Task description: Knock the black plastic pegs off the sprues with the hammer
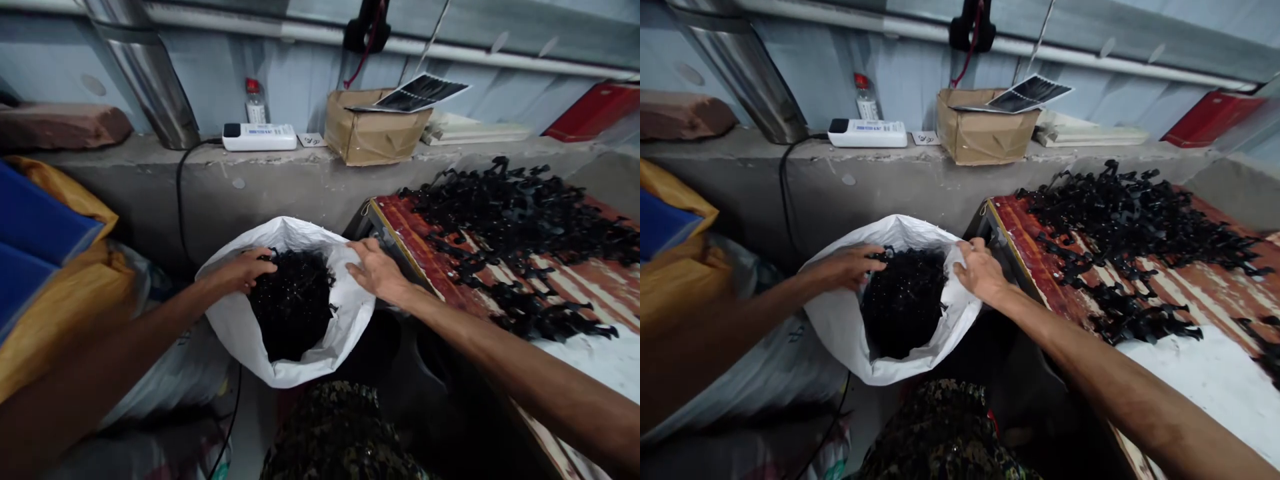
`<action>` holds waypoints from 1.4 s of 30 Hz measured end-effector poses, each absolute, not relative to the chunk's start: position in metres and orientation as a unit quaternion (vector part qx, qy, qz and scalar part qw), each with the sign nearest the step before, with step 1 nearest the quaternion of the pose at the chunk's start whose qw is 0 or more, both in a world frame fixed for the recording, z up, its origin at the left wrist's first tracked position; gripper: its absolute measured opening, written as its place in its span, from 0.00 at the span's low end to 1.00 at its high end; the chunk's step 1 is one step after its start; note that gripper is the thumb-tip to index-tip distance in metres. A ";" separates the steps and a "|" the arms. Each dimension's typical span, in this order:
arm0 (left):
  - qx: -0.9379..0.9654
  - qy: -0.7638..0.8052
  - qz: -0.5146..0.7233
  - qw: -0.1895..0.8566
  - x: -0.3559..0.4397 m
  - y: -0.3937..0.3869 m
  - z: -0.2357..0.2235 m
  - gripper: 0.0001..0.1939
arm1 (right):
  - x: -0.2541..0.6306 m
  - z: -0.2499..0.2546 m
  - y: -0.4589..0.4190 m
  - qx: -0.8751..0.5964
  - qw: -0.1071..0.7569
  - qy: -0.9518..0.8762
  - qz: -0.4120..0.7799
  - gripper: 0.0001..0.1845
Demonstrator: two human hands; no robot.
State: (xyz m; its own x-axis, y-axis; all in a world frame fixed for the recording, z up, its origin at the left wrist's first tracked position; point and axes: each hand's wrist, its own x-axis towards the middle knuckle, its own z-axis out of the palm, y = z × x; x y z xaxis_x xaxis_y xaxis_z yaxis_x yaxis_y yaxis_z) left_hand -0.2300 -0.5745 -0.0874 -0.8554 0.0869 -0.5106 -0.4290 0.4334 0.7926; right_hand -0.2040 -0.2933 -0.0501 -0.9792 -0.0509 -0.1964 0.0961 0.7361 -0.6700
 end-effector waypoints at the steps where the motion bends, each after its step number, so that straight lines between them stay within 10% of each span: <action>1: -0.063 0.867 0.433 0.238 -0.228 -0.570 -0.086 0.27 | -0.203 -0.051 -0.284 0.038 0.096 0.929 -0.354 0.31; 11: 0.276 0.925 -0.045 0.257 -0.211 -0.475 -0.141 0.49 | -0.165 -0.076 -0.279 0.124 0.172 0.862 -0.460 0.13; 19: 0.417 0.890 -0.038 0.182 -0.267 -0.461 -0.201 0.50 | -0.169 -0.071 -0.255 0.091 0.127 0.855 -0.495 0.13; 30: 0.432 0.876 0.036 0.213 -0.267 -0.491 -0.149 0.33 | -0.178 -0.065 -0.233 0.057 0.136 0.872 -0.468 0.13; 36: 0.095 0.993 -0.002 -0.064 -0.242 -0.555 -0.071 0.21 | -0.187 -0.067 -0.239 0.051 0.140 0.880 -0.451 0.15; 42: -0.123 0.980 0.118 0.100 -0.252 -0.594 -0.076 0.13 | -0.215 -0.068 -0.251 0.059 0.107 0.906 -0.405 0.12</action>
